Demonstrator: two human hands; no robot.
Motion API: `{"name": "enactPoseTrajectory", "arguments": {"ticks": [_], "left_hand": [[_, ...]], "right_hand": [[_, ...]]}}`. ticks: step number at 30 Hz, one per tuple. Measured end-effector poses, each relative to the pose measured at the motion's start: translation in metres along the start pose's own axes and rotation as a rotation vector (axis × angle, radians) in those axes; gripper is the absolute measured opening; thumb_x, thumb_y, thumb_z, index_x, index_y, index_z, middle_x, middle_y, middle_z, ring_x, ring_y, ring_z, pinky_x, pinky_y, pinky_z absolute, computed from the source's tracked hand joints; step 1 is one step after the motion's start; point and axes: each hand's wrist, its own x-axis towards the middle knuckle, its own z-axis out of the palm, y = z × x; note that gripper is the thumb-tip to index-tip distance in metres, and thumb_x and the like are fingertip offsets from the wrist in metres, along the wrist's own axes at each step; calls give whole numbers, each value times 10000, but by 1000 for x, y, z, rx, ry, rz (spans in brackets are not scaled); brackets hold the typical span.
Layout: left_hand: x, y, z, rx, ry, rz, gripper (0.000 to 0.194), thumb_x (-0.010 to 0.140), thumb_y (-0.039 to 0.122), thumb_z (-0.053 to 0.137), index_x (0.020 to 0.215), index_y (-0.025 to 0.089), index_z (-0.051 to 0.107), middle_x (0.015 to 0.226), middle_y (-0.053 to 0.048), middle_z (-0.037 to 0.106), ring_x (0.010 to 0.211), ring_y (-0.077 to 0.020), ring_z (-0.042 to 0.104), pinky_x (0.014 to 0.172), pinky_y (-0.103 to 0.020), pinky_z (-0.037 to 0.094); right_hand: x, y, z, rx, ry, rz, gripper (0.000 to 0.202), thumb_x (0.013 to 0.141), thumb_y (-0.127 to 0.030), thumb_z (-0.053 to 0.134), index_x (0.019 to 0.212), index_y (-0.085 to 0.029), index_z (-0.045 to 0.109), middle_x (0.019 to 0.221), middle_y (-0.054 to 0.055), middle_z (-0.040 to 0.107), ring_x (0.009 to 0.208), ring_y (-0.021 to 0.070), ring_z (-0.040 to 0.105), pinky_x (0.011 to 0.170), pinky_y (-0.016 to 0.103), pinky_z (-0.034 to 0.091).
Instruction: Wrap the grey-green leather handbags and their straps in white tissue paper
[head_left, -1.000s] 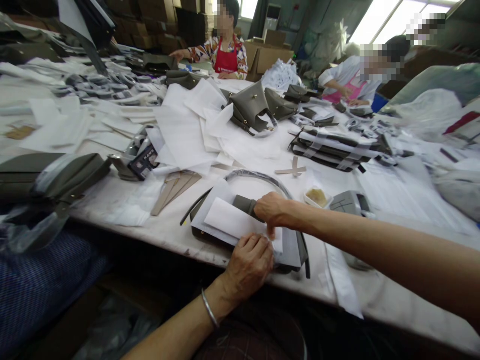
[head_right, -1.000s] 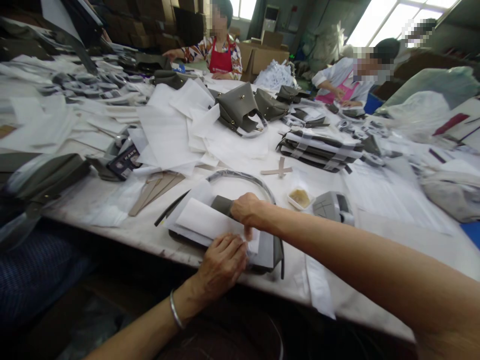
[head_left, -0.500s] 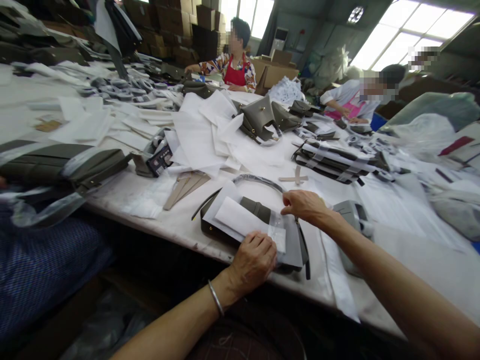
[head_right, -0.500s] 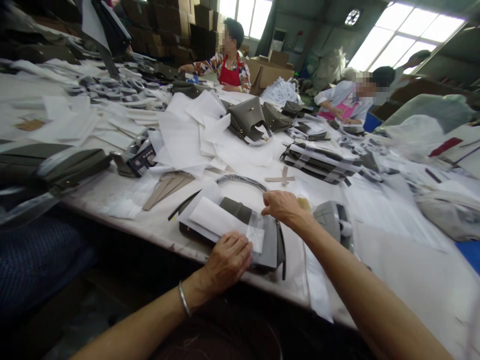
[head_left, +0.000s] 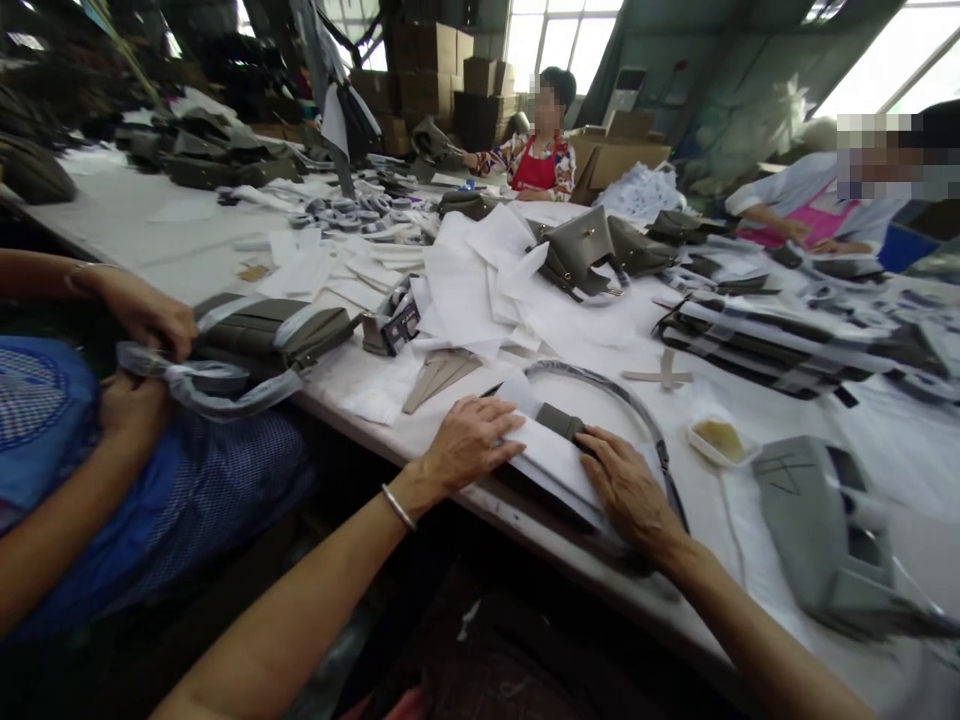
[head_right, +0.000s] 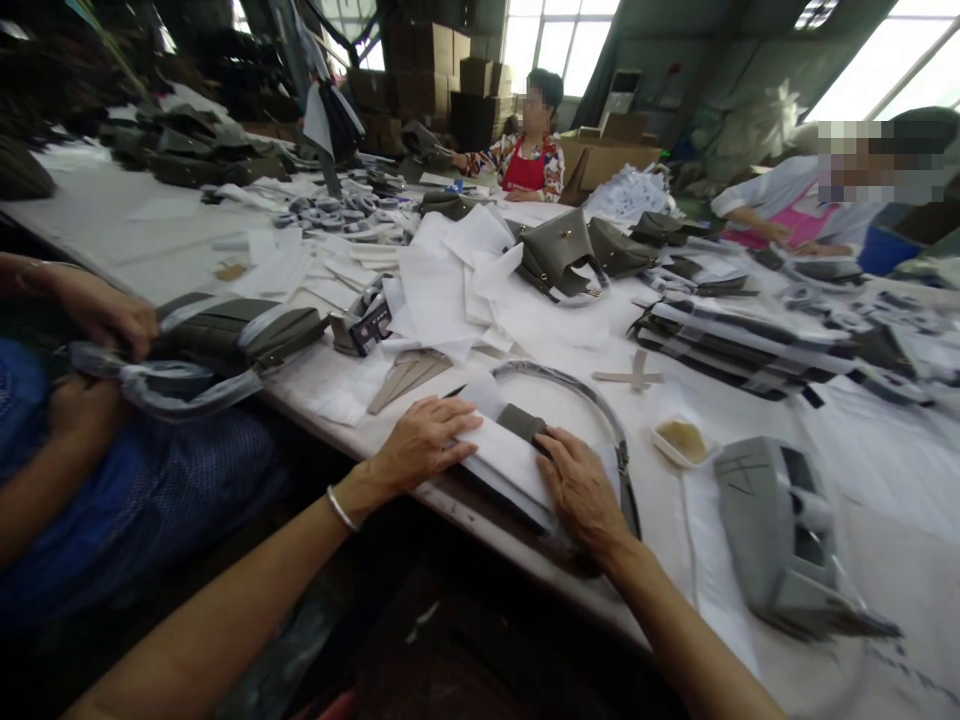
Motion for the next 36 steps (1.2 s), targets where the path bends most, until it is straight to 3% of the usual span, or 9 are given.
{"name": "enactPoseTrajectory", "arguments": {"ticks": [2,4,8,11,13,17,22,29,36], "left_hand": [[-6,-12,2,-60,-33,-46,305,941,360,590,1221,240,608,1310,-35,610,1251,-216,526,1047,-400,449],[-15,-5,10,-71,-31,-112,286,946,329,582,1215,237,616,1302,-33,619,1261,-219,523,1031,-402,468],[-37,49,26,-13,31,-241,332,946,351,573,1253,227,592,1314,-77,608,1235,-258,539,979,-451,497],[-52,85,30,28,6,-210,489,914,398,611,1357,218,508,1378,-113,557,1278,-305,494,982,-494,484],[-55,92,27,73,-38,-155,522,904,372,624,1381,220,479,1403,-108,537,1299,-322,470,1025,-547,441],[-43,76,11,108,-72,53,414,944,243,539,1351,182,499,1350,-98,578,1311,-280,469,1135,-585,321],[-32,51,0,9,-124,341,380,969,195,483,1344,243,517,1408,-68,528,1352,-237,430,1112,-453,413],[-56,48,37,-93,96,252,383,992,126,326,1260,205,588,1314,-66,614,1321,-216,473,1108,-463,418],[-76,61,46,172,14,195,454,990,148,322,1428,151,440,1452,-100,493,1423,-307,327,1145,-582,303]], "right_hand": [[4,-5,-7,-44,-2,-9,372,983,-363,399,1252,-201,599,1319,125,588,1241,286,529,1062,510,434],[9,-13,-13,-72,9,-29,389,982,-373,410,1284,-195,580,1344,131,576,1271,294,508,1076,526,412],[15,-37,-13,-43,16,-104,419,984,-395,440,1355,-222,530,1422,115,526,1364,276,423,1127,521,354],[14,-50,-2,-73,-56,-142,384,998,-343,417,1335,-224,560,1440,97,517,1380,266,407,1147,518,325],[11,-53,5,-105,-101,-144,381,1011,-321,388,1334,-230,566,1449,84,511,1385,257,400,1154,511,315],[8,-48,9,-93,-102,-120,382,1016,-310,367,1330,-228,570,1444,75,518,1379,240,407,1158,486,313],[12,-43,8,0,-65,-112,355,999,-271,383,1259,-215,618,1357,68,596,1336,220,457,1148,449,338],[12,-53,15,-117,-76,-102,328,972,-268,456,1257,-215,609,1394,74,560,1365,266,410,1145,482,313],[9,-58,13,-109,-74,-100,331,972,-268,454,1268,-229,597,1392,66,563,1366,267,408,1142,481,322]]}}
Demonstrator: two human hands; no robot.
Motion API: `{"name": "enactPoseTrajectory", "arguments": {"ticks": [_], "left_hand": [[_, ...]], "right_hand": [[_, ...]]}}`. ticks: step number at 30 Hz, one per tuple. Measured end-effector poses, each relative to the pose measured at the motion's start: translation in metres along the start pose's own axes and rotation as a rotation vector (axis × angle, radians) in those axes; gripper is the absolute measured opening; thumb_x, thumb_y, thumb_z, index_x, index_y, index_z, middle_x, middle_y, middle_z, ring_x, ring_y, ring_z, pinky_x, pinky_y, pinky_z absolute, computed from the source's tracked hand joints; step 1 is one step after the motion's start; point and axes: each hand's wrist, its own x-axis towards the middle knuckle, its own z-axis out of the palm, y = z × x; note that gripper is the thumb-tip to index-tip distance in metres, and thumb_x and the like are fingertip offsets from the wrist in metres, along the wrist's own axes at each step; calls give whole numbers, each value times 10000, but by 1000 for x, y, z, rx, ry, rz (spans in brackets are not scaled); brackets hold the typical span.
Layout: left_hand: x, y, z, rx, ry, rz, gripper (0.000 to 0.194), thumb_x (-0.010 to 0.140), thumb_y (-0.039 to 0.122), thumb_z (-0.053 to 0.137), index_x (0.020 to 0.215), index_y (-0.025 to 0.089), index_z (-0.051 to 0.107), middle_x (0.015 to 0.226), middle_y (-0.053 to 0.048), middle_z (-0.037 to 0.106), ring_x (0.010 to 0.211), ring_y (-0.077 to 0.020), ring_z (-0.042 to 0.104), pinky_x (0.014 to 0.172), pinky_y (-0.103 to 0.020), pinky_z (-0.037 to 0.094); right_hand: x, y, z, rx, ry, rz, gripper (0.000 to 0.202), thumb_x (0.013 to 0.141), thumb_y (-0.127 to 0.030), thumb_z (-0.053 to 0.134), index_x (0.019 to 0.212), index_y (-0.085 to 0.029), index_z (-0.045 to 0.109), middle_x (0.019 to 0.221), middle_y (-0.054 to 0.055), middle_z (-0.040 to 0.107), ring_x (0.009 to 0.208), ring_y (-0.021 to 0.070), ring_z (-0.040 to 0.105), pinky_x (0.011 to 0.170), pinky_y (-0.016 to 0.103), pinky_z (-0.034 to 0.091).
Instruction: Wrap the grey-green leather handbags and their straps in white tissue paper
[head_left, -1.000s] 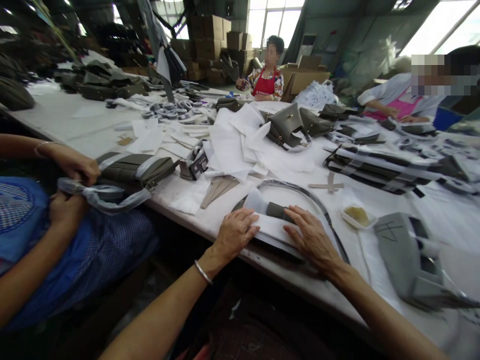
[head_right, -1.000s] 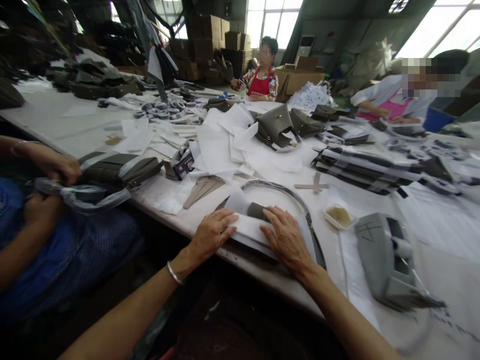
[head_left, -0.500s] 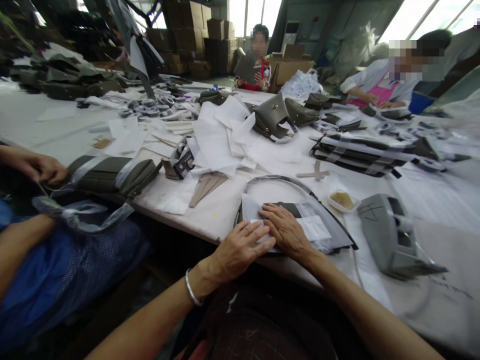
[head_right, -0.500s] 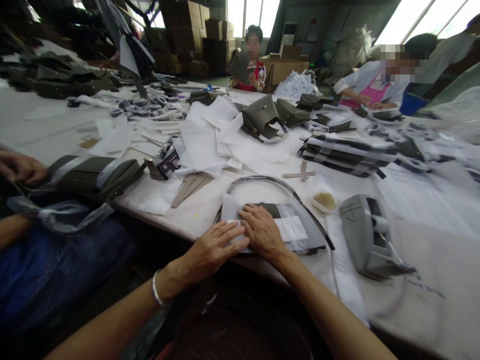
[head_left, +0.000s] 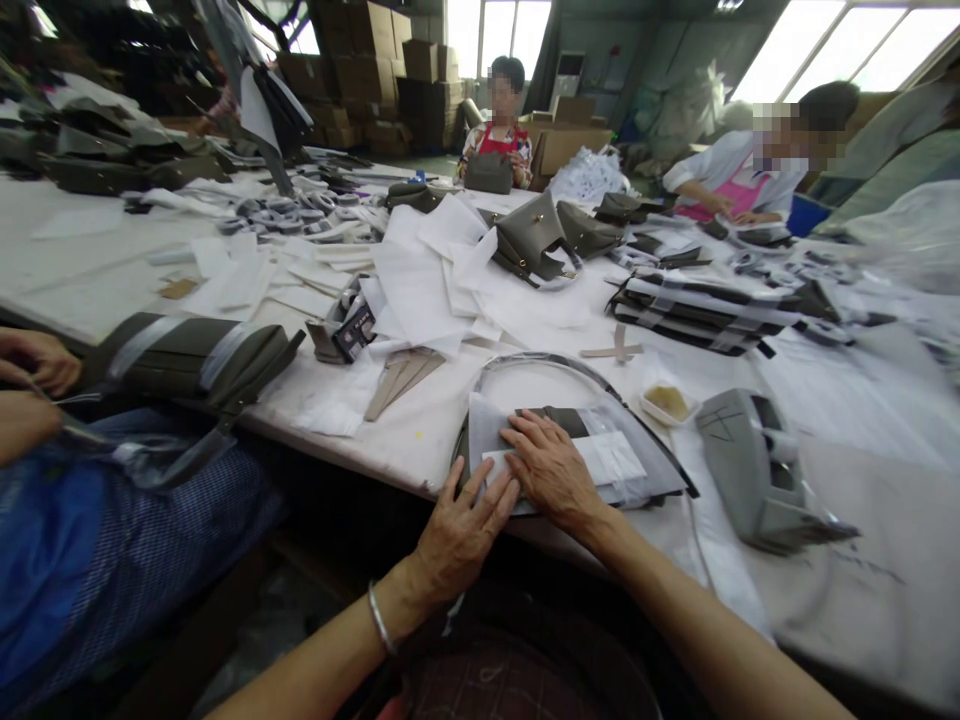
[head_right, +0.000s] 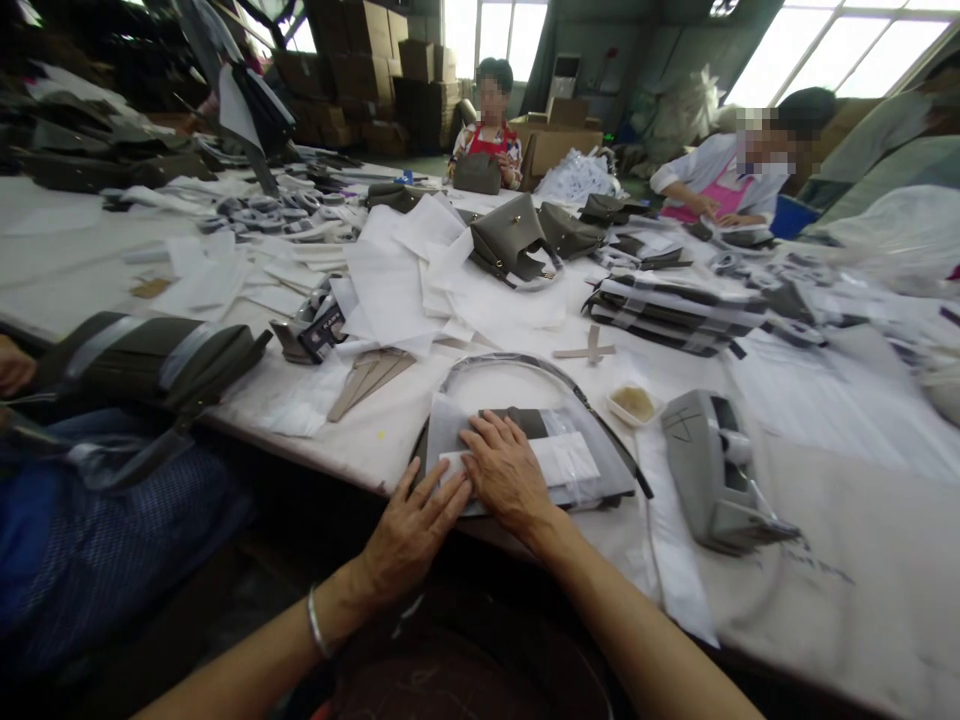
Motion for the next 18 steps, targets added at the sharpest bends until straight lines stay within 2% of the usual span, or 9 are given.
{"name": "enactPoseTrajectory", "arguments": {"ticks": [2,7,9,11,14,18], "left_hand": [[-4,-1,-3,87,-42,-1,451,996,193,360,1441,188,427,1500,-85,435,1432,-326,303,1128,-599,305],[-1,-10,-8,136,-84,86,440,1007,175,327,1428,224,446,1499,-47,442,1382,-277,384,1051,-481,398],[0,-11,-8,140,-70,73,441,1006,166,319,1422,223,455,1484,-44,461,1365,-281,403,1035,-475,401],[0,-9,-6,140,-42,48,442,1006,164,308,1416,219,464,1462,-53,483,1350,-288,420,1030,-478,397],[1,-7,-7,128,-39,36,435,1009,173,303,1408,210,473,1424,-79,515,1329,-275,447,1024,-464,401],[10,-10,-17,91,-111,85,421,998,155,338,1397,184,467,1368,-116,550,1290,-273,492,979,-450,442]], "right_hand": [[-1,-1,1,15,7,3,336,971,-265,456,1275,-231,594,1394,71,561,1370,270,403,1142,492,321],[15,10,-11,186,-46,65,340,955,-312,495,1262,-213,604,1369,85,583,1338,251,456,1132,467,356],[28,16,-21,260,-56,119,407,982,-358,442,1332,-180,547,1392,105,563,1329,224,473,1130,427,369],[39,19,-26,219,-40,149,469,1004,-381,386,1413,-165,464,1471,117,480,1384,227,404,1162,444,314],[44,13,-17,35,-110,87,496,987,-391,442,1442,-194,437,1530,111,396,1444,282,290,1191,532,195],[40,9,4,9,-230,57,539,961,-390,499,1455,-188,423,1483,119,465,1411,306,348,1180,552,203]]}}
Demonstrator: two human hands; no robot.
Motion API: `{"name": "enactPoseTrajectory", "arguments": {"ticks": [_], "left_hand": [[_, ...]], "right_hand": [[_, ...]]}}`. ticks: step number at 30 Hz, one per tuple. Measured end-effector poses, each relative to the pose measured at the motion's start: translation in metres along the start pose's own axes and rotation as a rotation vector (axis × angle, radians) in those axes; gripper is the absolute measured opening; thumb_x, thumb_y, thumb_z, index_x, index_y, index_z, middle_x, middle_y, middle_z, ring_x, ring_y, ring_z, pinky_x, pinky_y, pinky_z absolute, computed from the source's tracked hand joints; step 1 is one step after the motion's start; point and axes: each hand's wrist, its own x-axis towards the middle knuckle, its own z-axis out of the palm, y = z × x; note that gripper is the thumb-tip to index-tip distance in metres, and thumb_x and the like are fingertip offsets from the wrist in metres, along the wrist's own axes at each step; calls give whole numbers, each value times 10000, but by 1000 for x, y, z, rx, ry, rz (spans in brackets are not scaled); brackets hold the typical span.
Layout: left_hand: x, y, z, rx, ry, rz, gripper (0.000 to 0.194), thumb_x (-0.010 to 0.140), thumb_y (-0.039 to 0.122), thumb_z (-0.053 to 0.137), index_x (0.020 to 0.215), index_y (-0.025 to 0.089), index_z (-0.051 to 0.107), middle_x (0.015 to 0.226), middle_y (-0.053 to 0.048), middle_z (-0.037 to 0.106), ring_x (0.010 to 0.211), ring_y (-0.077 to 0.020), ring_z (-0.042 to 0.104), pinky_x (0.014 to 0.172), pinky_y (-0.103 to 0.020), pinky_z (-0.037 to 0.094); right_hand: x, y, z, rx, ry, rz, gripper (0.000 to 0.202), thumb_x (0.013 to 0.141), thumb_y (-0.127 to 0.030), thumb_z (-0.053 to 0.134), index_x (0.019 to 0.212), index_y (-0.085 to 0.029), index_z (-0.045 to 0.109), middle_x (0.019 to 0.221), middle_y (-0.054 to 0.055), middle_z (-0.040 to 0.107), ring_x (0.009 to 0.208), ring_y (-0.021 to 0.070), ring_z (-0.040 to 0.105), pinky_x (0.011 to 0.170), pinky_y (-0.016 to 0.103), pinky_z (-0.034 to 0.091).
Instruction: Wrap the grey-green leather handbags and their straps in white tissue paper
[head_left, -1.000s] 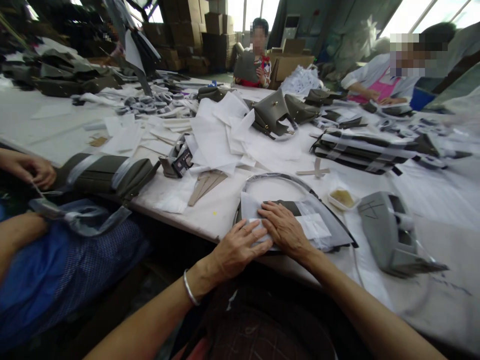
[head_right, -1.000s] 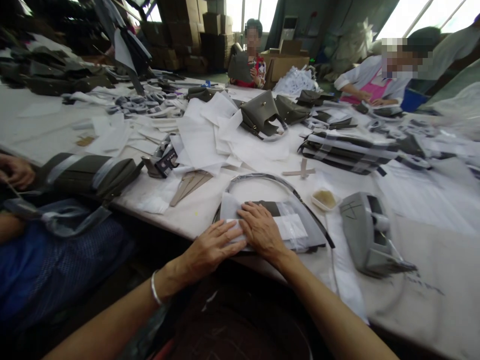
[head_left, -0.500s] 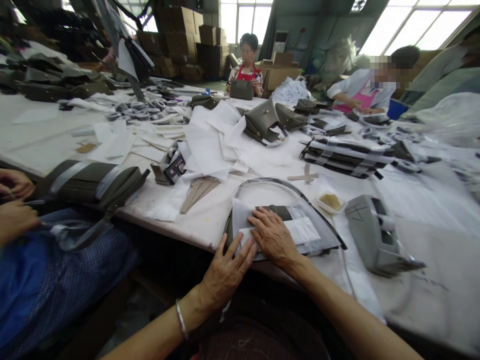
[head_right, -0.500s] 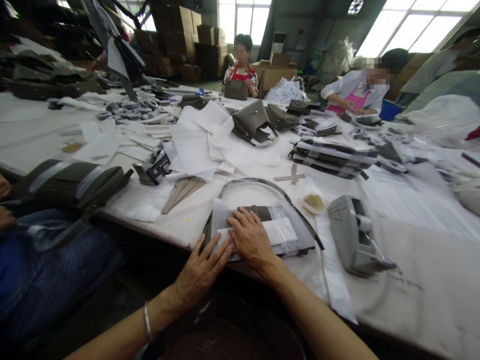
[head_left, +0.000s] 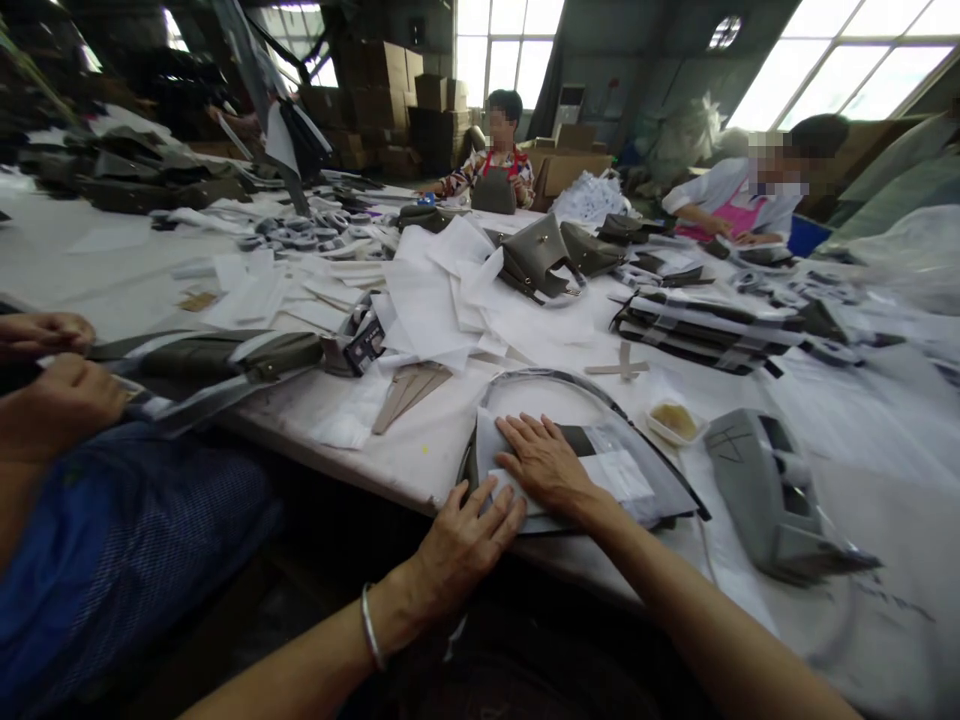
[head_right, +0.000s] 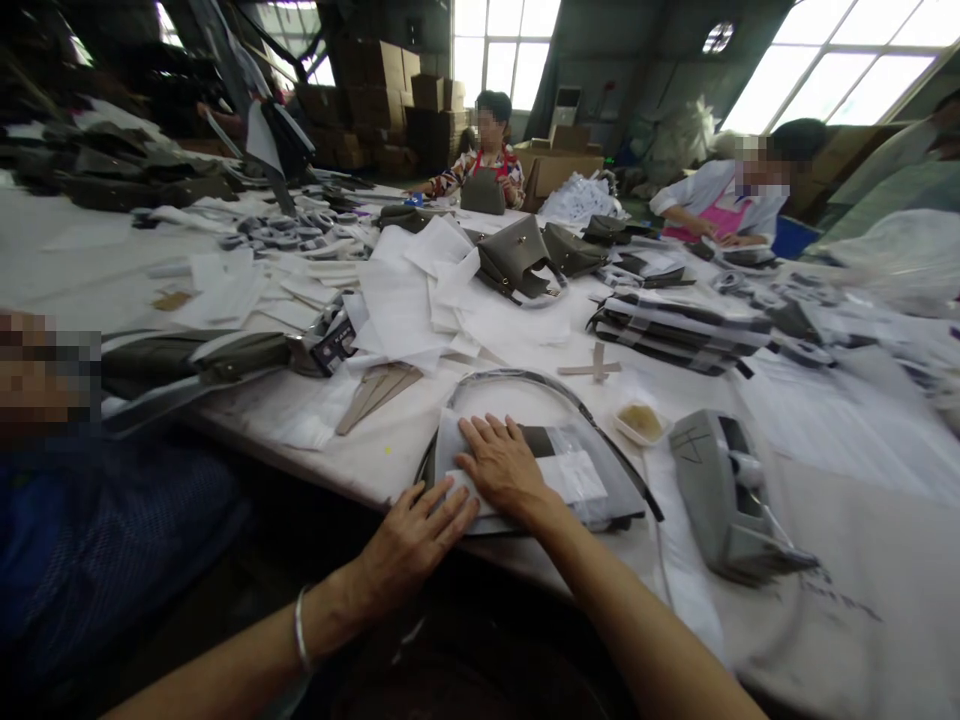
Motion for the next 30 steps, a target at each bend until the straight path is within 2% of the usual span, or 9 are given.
{"name": "enactPoseTrajectory", "arguments": {"ticks": [3,7,10,13,19,24,27,28,30], "left_hand": [[7,-6,-9,-37,-58,38,417,968,121,393,1378,144,463,1315,-143,581,1247,-290,535,919,-438,483],[13,-19,-9,-133,8,37,414,901,70,435,1309,103,500,1243,-140,630,1194,-283,573,894,-418,510],[14,-31,-6,-239,58,5,465,806,29,448,1258,105,527,1226,-129,644,1136,-246,604,914,-383,516],[15,-39,-5,-278,85,-6,544,729,14,452,1261,106,524,1222,-129,643,1087,-229,620,916,-357,519],[17,-32,1,-151,179,-53,484,816,13,404,1273,114,529,1219,-116,641,1167,-257,571,999,-431,439],[24,-29,4,-69,301,-8,367,899,33,377,1205,101,568,1117,-111,673,1066,-243,608,921,-386,455],[24,-33,1,-121,303,-15,346,902,58,394,1195,101,573,1060,-104,682,967,-228,626,857,-361,475],[23,-36,0,-139,296,-31,342,902,70,404,1199,102,572,1055,-103,682,956,-226,626,849,-357,477],[18,-40,-3,-161,284,-66,334,904,94,432,1206,111,572,1056,-101,681,943,-224,626,841,-350,479]], "right_hand": [[-2,5,-3,149,48,11,497,941,-352,540,1403,-178,483,1415,122,539,1350,277,441,1161,516,283],[-31,2,-21,333,181,-41,399,918,-319,584,1294,-187,569,1308,109,616,1222,223,552,1079,417,422],[-63,-8,-22,240,127,-195,535,851,-362,681,1341,-210,528,1358,103,579,1272,264,507,1135,486,349],[-80,-12,-9,74,165,-238,642,829,-257,678,1418,-183,434,1411,118,533,1318,298,453,1155,519,299],[-64,-9,12,-8,308,-240,508,796,-200,635,1288,-138,527,1265,136,624,1142,305,549,1004,470,441],[-63,-12,-1,64,302,-261,428,793,-220,664,1205,-157,568,1206,112,653,1073,280,577,950,440,472],[-69,10,-28,158,323,-260,342,872,-299,641,1198,-212,587,1169,77,671,1059,238,605,934,393,486],[-70,24,-39,175,393,-201,293,906,-316,604,1185,-224,598,1149,72,678,1056,226,612,934,381,488],[-72,62,-58,159,566,41,250,955,-336,520,1155,-221,618,1117,81,682,1055,221,620,940,376,486]]}}
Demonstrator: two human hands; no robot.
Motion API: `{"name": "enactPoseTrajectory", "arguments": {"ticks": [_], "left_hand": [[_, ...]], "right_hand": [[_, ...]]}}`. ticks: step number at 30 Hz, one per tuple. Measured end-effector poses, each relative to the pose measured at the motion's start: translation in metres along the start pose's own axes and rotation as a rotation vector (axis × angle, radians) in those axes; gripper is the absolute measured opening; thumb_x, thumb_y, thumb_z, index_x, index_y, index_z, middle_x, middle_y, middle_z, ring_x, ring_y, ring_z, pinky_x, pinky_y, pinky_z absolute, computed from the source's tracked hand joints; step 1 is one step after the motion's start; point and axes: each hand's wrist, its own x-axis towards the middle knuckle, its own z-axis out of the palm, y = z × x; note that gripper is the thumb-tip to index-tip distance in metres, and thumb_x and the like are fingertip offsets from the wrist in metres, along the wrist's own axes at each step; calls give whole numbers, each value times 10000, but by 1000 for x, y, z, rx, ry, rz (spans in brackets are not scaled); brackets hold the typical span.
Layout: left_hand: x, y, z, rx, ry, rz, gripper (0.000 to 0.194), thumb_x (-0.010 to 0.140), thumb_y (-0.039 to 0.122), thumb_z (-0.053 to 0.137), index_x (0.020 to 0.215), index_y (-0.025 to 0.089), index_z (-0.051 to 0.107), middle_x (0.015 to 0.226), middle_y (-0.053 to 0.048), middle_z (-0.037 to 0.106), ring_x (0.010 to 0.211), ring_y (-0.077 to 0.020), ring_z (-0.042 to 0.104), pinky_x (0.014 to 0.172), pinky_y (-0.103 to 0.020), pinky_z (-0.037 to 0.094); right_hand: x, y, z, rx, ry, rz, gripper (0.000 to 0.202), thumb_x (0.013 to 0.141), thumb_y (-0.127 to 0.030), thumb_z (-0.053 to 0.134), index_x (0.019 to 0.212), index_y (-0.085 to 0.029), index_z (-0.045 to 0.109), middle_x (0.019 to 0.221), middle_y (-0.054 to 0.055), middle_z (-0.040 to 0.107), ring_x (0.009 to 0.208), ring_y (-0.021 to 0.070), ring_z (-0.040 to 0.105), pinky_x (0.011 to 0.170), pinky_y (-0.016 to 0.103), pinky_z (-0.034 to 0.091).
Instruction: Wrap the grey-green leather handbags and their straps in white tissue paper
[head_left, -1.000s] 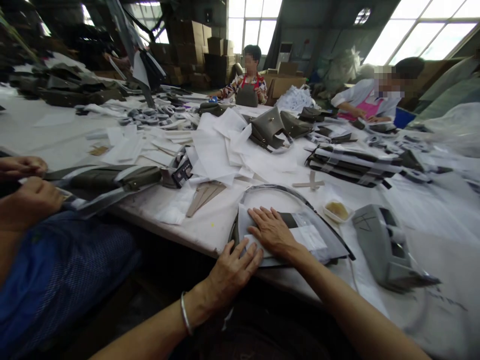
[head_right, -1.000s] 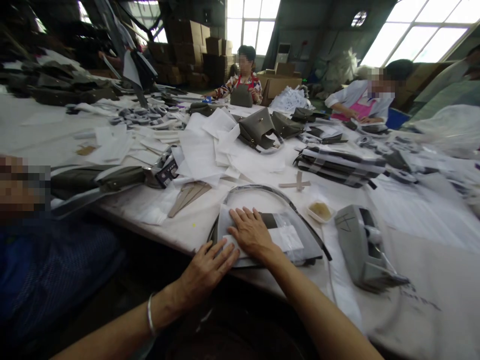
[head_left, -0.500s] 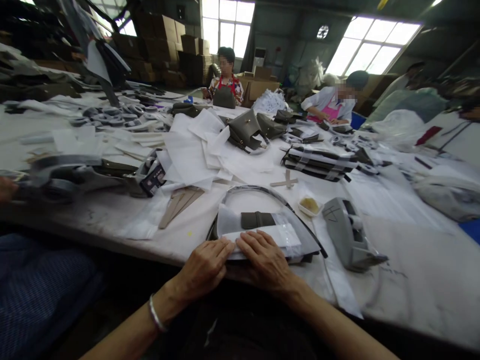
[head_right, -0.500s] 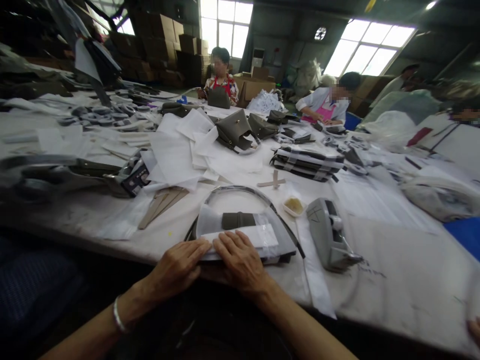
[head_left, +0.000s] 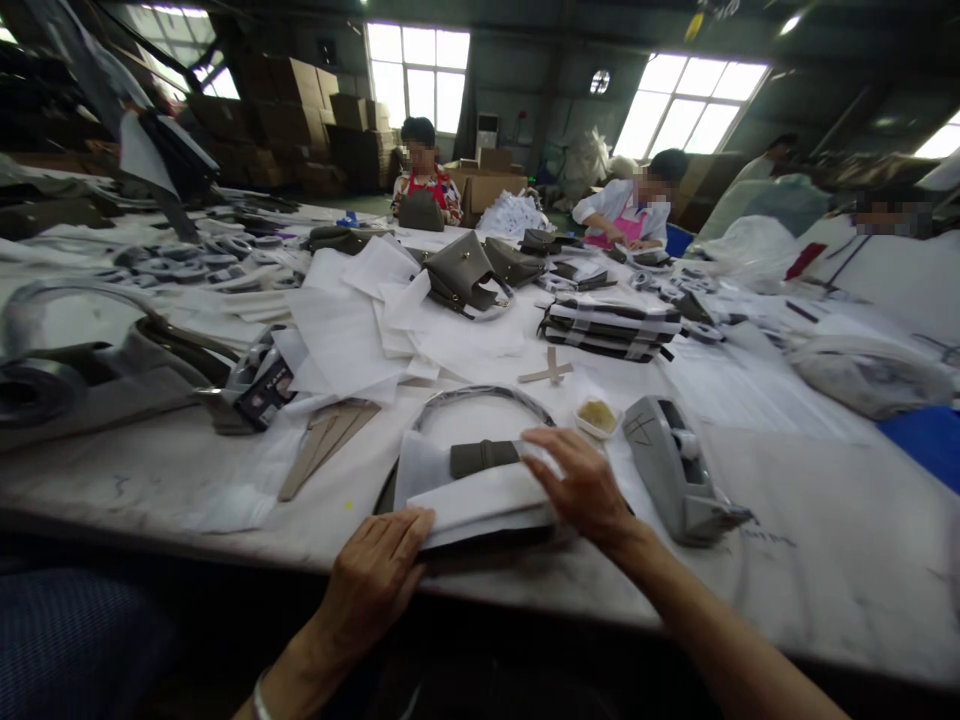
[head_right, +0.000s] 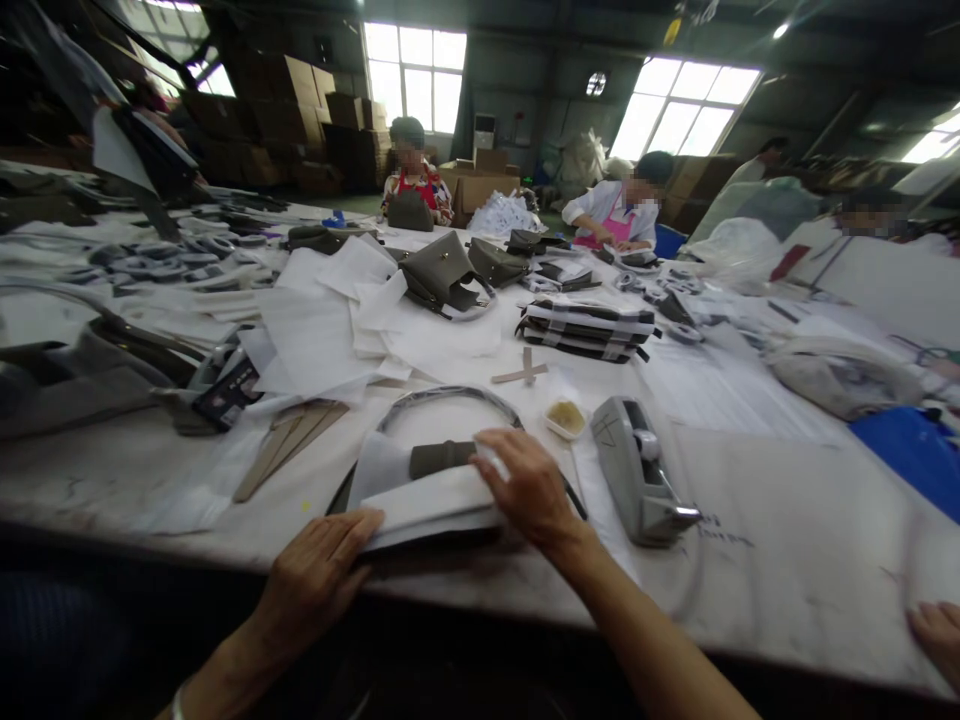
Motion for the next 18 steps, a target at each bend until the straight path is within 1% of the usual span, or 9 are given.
{"name": "enactPoseTrajectory", "arguments": {"ticks": [1,3,5,7,8,10,12,15,18], "left_hand": [[-2,-2,-2,1,0,-16,331,904,101,444,1209,117,573,1059,-100,680,938,-222,627,841,-347,479],[-5,-5,-4,7,1,-29,324,908,111,463,1211,128,575,1061,-96,681,926,-216,631,838,-339,482],[-7,-7,-4,18,-5,-38,320,913,125,470,1214,139,576,1058,-91,683,912,-213,638,830,-335,488],[-7,-8,-3,26,-11,-56,315,916,144,468,1213,150,574,1041,-84,688,895,-213,645,813,-336,501],[-7,-8,-3,28,-13,-69,314,915,151,466,1211,156,572,1032,-81,690,889,-213,649,805,-337,509],[-6,-8,-2,22,-13,-101,312,904,159,468,1200,170,567,1020,-76,694,879,-215,657,788,-338,527],[-6,-8,-1,11,-11,-137,320,886,159,478,1194,185,559,1020,-73,697,873,-217,664,774,-340,543],[-6,-8,0,-16,-1,-178,345,854,147,498,1191,198,551,1008,-68,699,860,-221,672,760,-345,556],[-7,-8,0,-63,22,-222,368,825,133,512,1184,208,549,1003,-55,699,867,-218,677,763,-338,562]], "right_hand": [[5,20,-9,-76,66,134,264,965,-341,490,1151,-208,622,1120,92,677,1062,228,619,949,379,481],[13,58,-22,-269,40,404,322,967,-352,457,1190,-174,606,1167,126,652,1079,252,613,953,387,470],[19,90,-25,-440,-180,641,368,969,-371,435,1228,-157,584,1189,151,640,1079,273,617,924,396,474],[23,109,-20,-527,-415,781,385,971,-404,419,1190,-149,607,1136,168,660,1043,298,636,867,413,487],[25,115,-17,-539,-493,808,392,968,-421,421,1148,-142,629,1108,177,669,1025,309,644,842,418,490],[31,121,-11,-535,-549,801,401,950,-443,455,1064,-126,672,1103,198,670,1010,319,650,818,414,486],[37,123,-10,-512,-556,769,385,928,-448,497,1015,-133,700,1131,190,668,1020,304,648,814,384,477],[38,121,-21,-480,-562,732,339,920,-433,502,1024,-188,712,1084,126,702,1000,275,654,783,348,464],[22,108,-38,-454,-481,697,320,917,-424,504,1109,-242,686,1013,74,726,944,248,662,744,324,448]]}}
